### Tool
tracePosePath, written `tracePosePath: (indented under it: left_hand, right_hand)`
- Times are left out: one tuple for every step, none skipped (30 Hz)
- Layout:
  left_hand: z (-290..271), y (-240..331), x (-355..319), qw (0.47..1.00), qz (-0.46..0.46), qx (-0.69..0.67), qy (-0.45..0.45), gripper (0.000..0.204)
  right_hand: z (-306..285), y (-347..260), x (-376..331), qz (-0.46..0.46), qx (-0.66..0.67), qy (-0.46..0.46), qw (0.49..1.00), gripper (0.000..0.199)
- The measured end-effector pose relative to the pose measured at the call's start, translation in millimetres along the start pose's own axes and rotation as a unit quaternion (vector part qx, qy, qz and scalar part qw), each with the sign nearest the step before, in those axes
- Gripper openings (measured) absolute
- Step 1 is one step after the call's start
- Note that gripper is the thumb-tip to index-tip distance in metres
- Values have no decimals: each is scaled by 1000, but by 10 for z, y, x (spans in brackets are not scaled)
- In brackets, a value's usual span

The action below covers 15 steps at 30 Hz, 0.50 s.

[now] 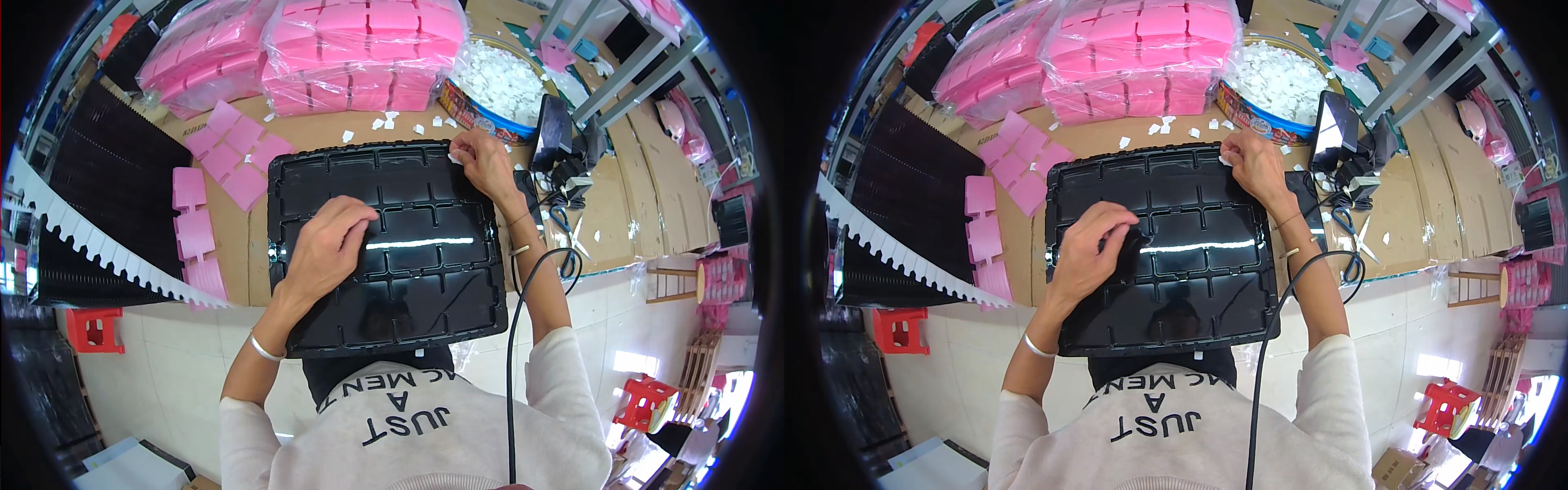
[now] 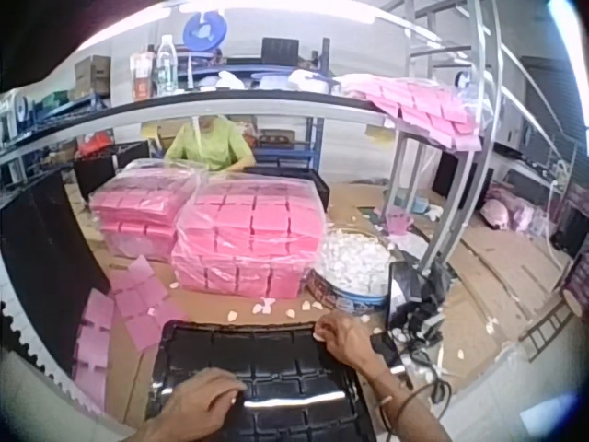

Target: Assembling plastic trays and foam inserts for product packaging.

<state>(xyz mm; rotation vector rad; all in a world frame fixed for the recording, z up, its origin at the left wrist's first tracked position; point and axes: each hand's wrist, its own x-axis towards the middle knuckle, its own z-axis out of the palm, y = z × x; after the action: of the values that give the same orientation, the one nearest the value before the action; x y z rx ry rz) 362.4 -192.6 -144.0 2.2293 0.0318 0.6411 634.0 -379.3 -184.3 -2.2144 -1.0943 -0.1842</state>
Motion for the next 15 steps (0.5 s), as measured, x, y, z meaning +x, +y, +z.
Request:
tracePosePath:
  left_hand:
    - [50, -26, 43, 1000, 27, -3, -17, 12]
    - [98, -65, 75, 999, 34, -6, -39, 15]
    - [155, -76, 133, 999, 36, -6, -39, 15]
    - [214, -74, 195, 997, 48, 2, -58, 15]
    - [268, -61, 260, 995, 60, 11, -76, 16]
    - [340, -41, 333, 994, 47, -11, -101, 20]
    - [407, -30, 411, 994, 49, -11, -102, 20]
    - [490, -46, 502, 993, 71, -4, -99, 22]
    - [582, -89, 595, 991, 93, 2, -98, 23]
    - [679, -165, 686, 989, 107, 3, -104, 28]
    - [792, -216, 753, 988, 109, 5, -106, 28]
    - [931, -228, 842, 985, 125, 34, -111, 31]
    - [1057, -247, 906, 981, 142, 64, -113, 33]
    - [1172, -278, 937, 981, 135, 60, -126, 39]
    - [1248, -300, 944, 981, 136, 63, -126, 39]
  right_hand:
    - [19, 6, 5, 7, 23, 7, 1000, 9]
    - [27, 12, 13, 13, 46, 15, 999, 10]
    - [9, 43, 28, 13, 45, 16, 999, 10]
    - [-19, 82, 43, 37, 77, 14, 996, 10]
    - [-46, 119, 67, 60, 109, 11, 992, 11]
    - [-72, 178, 94, 63, 108, 13, 992, 11]
    - [-102, 212, 144, 61, 111, 57, 990, 12]
    - [-131, 251, 200, 60, 114, 101, 986, 14]
    - [-145, 308, 259, 61, 115, 103, 986, 14]
    - [-166, 354, 336, 54, 114, 159, 979, 15]
    - [-191, 401, 408, 47, 113, 214, 969, 17]
    - [-173, 531, 440, 31, 99, 235, 966, 20]
    - [-149, 571, 454, 30, 100, 239, 966, 20]
    - [-126, 612, 469, 16, 71, 269, 960, 21]
    - [-124, 625, 480, 2, 44, 297, 954, 23]
